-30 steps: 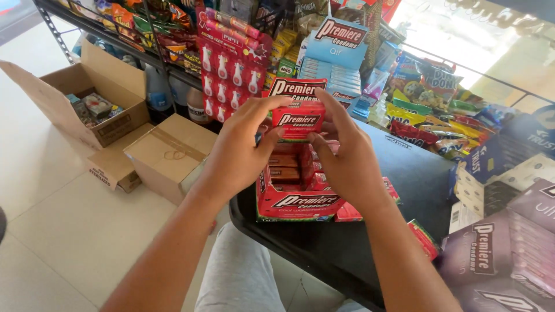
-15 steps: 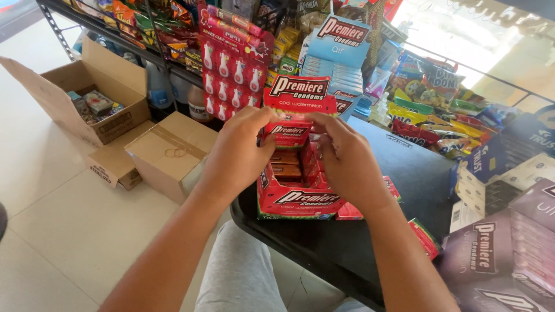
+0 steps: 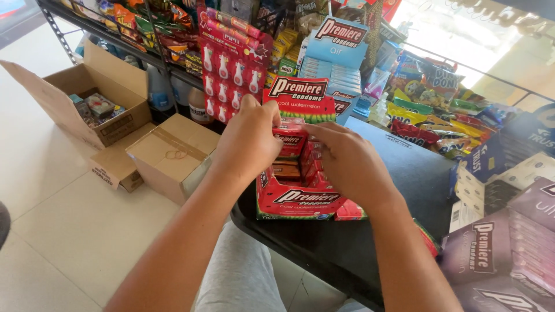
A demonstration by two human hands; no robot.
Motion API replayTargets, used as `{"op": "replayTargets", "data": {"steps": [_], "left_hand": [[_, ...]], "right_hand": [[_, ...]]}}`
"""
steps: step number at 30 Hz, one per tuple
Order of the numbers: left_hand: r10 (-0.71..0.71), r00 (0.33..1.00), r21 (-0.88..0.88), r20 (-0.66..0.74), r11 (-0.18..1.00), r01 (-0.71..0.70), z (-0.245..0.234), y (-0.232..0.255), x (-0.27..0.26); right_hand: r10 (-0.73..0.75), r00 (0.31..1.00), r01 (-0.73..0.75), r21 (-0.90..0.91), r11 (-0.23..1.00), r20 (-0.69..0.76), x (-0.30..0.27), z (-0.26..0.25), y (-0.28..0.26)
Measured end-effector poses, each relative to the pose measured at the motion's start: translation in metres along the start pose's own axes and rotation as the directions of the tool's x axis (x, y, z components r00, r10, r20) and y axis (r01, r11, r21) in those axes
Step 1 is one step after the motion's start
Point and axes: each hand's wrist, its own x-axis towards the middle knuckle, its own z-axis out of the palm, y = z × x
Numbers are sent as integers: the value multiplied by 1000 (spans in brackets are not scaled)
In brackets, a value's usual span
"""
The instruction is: The person organizes various boxes of condoms on a black table. They pick up individual packages, rotate them to display different sides, and place them into larger display boxes. The person handles multiple brands and types, including red, blue, and purple packaging.
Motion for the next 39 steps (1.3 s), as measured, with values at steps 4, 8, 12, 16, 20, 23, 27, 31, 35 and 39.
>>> {"op": "replayTargets", "data": {"steps": [4, 8, 12, 16, 20, 23, 27, 31, 35, 39], "left_hand": [[-5, 1000, 15, 25, 1000, 4, -3, 7, 2], [-13, 999, 21, 47, 1000, 12, 3, 5, 0], [5, 1000, 107, 11, 994, -6, 8, 7, 4], [14, 999, 80, 35, 997, -17, -2, 13, -3], [49, 999, 200, -16, 979, -45, -5, 28, -15], [268, 950, 208, -162, 950, -233, 2, 53, -41], [543, 827, -248, -145, 790, -561, 34, 86, -92], [548, 835, -478, -54, 719, -504, 90, 87, -126], [540, 830, -477, -138, 698, -534, 133, 75, -137], [478, 865, -426, -152, 758, -494, 139, 75, -136]], "right_hand": [[135, 982, -122, 104, 987, -130, -8, -16, 11], [93, 992, -90, 35, 995, -85, -26, -17, 14], [39, 993, -22, 147, 989, -112, -39, -6, 23], [58, 984, -28, 175, 984, -166, -55, -15, 28], [269, 956, -253, 141, 957, -114, -93, -24, 61], [281, 954, -280, 33, 960, -106, -130, -12, 76], [226, 973, -226, -11, 974, -44, -154, 8, 55], [90, 996, -84, -218, 972, 17, -187, 42, 74], [260, 965, -257, -158, 953, 0, -202, 38, 52], [371, 924, -381, -163, 910, -87, -210, 38, 42]]}}
